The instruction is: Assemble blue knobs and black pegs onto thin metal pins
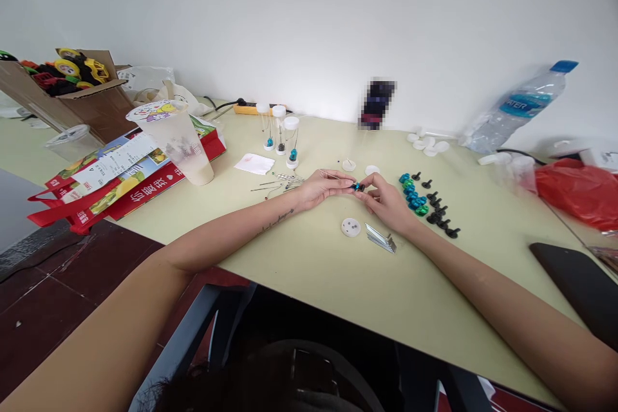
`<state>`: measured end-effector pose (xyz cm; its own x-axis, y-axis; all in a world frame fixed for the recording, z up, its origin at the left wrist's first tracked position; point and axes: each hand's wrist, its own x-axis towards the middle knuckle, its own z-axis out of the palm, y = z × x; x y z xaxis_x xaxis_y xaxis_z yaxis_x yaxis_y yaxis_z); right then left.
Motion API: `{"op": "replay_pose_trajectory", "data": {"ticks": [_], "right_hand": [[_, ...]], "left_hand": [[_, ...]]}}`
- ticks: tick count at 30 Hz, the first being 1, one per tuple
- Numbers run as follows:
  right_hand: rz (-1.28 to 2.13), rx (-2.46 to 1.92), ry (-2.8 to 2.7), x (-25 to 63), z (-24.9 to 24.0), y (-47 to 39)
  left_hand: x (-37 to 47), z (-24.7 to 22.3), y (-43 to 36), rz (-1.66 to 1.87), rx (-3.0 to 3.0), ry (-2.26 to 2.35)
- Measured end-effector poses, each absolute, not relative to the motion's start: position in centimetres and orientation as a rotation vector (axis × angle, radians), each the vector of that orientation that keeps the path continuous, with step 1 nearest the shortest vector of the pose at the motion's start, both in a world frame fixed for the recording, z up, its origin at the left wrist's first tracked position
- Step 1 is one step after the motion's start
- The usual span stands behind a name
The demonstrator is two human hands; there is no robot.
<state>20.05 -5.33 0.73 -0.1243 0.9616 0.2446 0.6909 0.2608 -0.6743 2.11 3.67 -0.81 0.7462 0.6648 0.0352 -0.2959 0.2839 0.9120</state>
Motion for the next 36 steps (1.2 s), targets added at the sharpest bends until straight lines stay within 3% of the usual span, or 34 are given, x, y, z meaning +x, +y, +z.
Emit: {"op": "replay_pose_trajectory", "data": {"ticks": [36], "right_hand": [[0.51,-1.532,-1.878,19.98,0.92,-5.31]], "left_hand": [[2.2,-0.99,3.79,0.682,1.087,0.346]]}}
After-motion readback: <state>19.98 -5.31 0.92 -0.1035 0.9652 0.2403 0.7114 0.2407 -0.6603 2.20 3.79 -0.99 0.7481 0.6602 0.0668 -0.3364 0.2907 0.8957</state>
